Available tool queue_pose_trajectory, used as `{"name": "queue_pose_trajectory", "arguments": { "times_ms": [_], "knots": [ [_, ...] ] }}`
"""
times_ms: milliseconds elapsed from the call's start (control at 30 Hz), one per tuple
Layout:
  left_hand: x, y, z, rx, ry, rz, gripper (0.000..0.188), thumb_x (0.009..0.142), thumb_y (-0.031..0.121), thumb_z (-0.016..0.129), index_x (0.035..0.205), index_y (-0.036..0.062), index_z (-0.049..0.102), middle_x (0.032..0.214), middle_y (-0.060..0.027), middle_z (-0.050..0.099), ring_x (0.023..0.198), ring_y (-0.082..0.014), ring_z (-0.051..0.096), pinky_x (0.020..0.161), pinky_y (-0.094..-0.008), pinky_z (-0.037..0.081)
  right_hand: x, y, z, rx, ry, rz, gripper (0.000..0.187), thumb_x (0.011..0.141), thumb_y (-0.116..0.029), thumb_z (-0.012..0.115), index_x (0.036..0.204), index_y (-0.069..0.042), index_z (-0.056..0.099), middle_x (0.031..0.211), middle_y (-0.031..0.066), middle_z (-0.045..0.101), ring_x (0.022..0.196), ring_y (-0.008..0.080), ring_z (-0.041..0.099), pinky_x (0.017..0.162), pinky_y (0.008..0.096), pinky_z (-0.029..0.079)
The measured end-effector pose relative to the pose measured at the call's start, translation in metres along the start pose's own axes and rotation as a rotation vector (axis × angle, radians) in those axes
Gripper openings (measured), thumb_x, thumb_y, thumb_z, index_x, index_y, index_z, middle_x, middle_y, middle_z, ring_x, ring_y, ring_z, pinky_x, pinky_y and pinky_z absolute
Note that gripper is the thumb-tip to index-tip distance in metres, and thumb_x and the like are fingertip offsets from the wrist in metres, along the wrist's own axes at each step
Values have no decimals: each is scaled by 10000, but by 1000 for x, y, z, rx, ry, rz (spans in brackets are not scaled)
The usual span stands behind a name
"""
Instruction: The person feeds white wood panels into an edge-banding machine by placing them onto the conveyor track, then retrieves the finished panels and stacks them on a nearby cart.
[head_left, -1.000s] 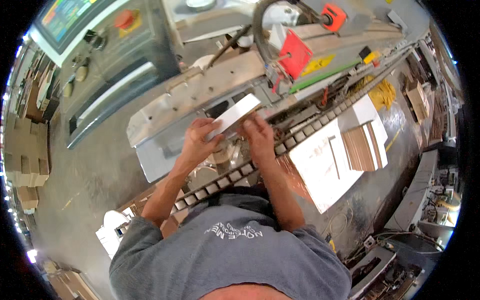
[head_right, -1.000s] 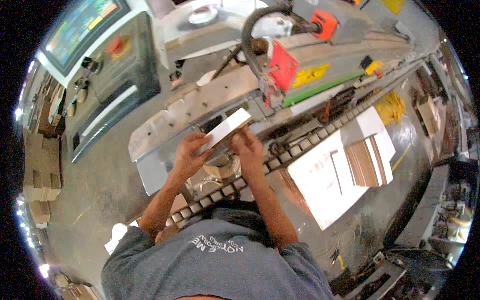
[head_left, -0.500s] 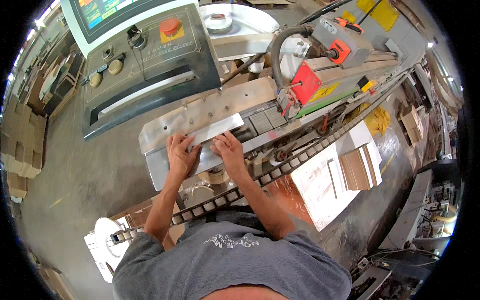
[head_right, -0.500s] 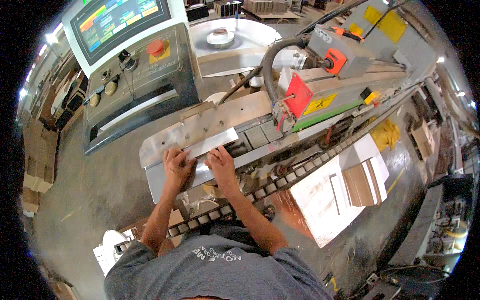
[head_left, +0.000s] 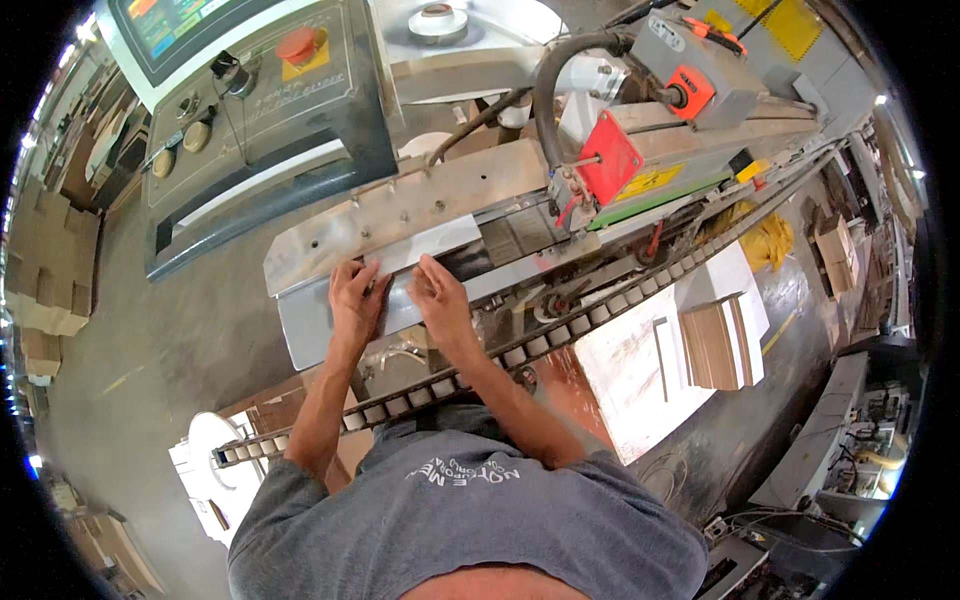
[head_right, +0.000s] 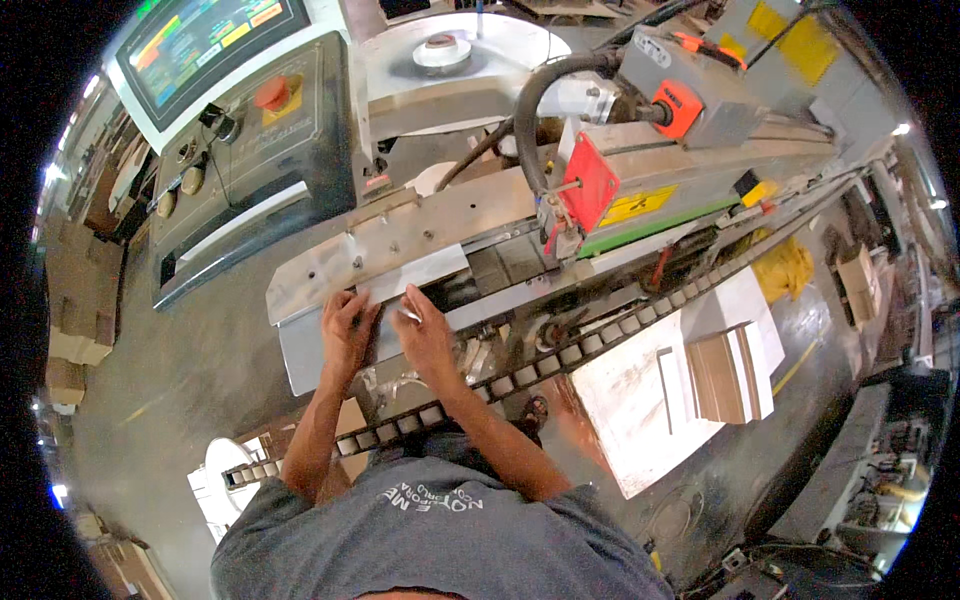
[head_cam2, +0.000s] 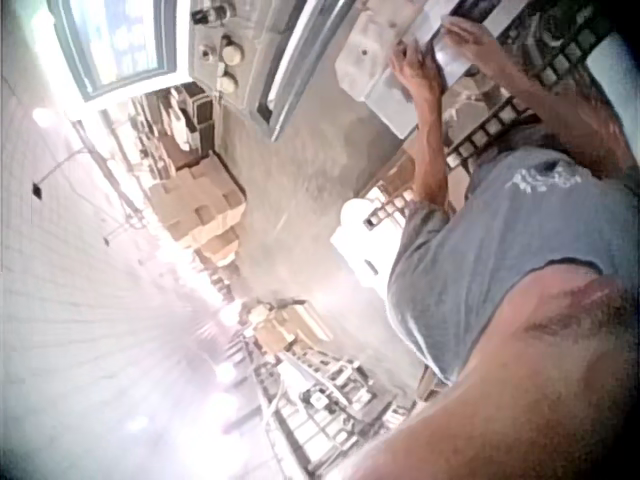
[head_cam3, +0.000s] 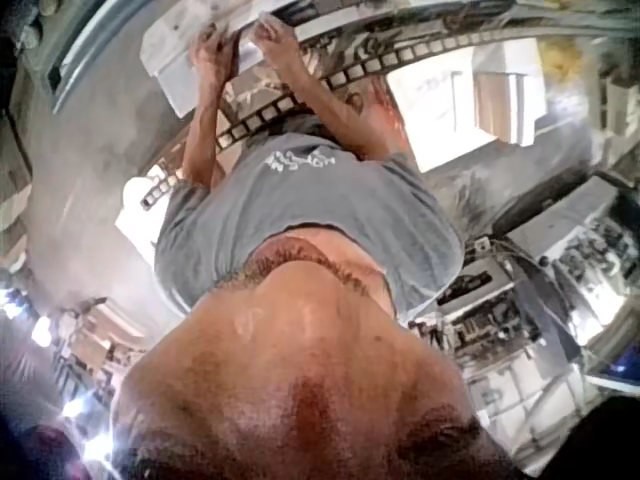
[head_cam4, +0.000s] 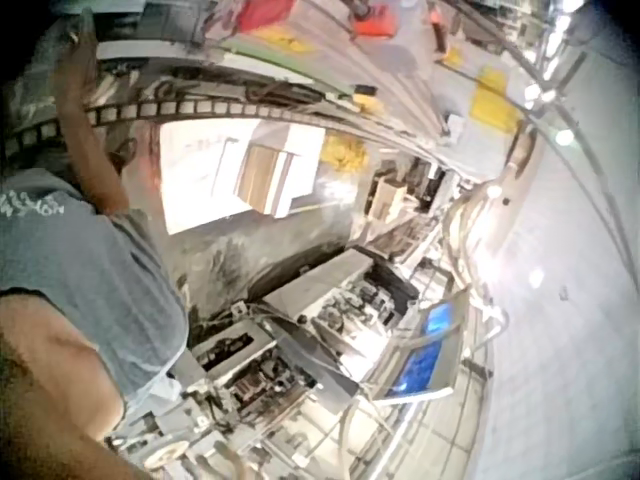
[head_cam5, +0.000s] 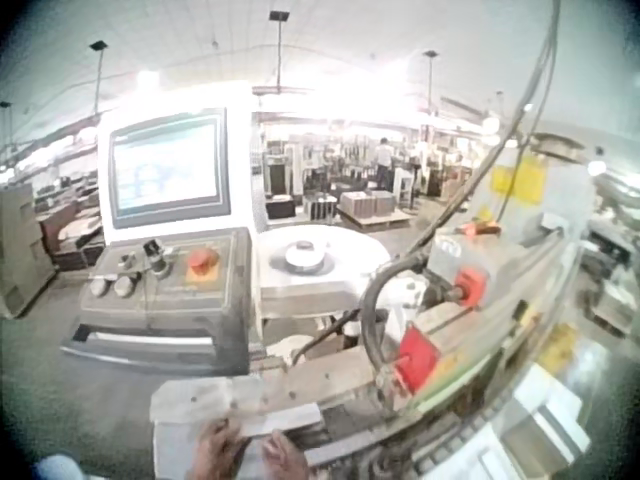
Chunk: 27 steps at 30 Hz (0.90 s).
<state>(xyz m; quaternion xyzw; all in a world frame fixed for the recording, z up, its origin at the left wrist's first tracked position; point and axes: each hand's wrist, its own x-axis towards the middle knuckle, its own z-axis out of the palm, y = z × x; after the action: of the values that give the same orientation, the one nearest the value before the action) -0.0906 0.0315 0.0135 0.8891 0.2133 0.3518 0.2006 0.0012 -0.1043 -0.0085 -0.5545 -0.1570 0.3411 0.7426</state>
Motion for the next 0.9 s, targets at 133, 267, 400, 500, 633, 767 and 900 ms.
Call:
{"name": "queue_pose_trajectory", "arguments": {
  "times_ms": [133,267,400,500,633,767,900],
  "knots": [
    [8,15,20,0,-46,2,284,761,92,801,1033,47,735,901,-141,615,849,-331,574,745,-425,477,3,-14,-17,-53,60,-24,584,971,-152,629,1464,53,393,1413,204,509,1271,231,532,1018,315,454],
    [22,40,47,-18,-56,20,270,774,112,796,1029,46,735,876,-138,607,830,-330,575,737,-426,475,8,-31,-41,-24,129,-96,581,954,-157,665,1439,60,430,1345,178,558,1205,187,552,993,294,460],
    [32,53,75,-31,-25,84,269,772,131,798,1023,55,736,869,-136,607,820,-335,578,734,-430,476,17,-43,-70,-18,130,-152,542,946,-154,680,1395,77,482,1227,116,619,1097,150,577,960,282,466],
    [38,60,95,-15,-4,129,260,768,142,800,1008,65,737,871,-139,605,837,-338,580,736,-432,478,25,-41,-85,50,142,-255,453,947,-150,670,1306,84,523,1067,41,590,951,101,532,843,250,464],
    [47,76,117,2,-21,129,242,774,162,795,992,74,736,877,-137,600,863,-347,575,751,-439,476,37,-45,-111,28,171,-291,402,948,-127,667,1270,81,548,1030,14,576,917,77,508,813,234,453],
    [58,93,140,-46,-59,121,229,781,177,789,974,66,733,850,-131,582,837,-344,560,744,-435,468,40,-54,-133,-14,208,-321,364,950,-96,660,1268,59,575,1050,-3,588,936,56,515,845,210,441],
    [77,124,161,-31,-167,131,220,787,176,780,966,55,738,869,-139,592,850,-347,570,747,-433,468,32,-77,-161,-161,217,-326,370,954,-97,649,1297,33,597,1102,48,670,958,82,589,838,226,481]
  ]
}}
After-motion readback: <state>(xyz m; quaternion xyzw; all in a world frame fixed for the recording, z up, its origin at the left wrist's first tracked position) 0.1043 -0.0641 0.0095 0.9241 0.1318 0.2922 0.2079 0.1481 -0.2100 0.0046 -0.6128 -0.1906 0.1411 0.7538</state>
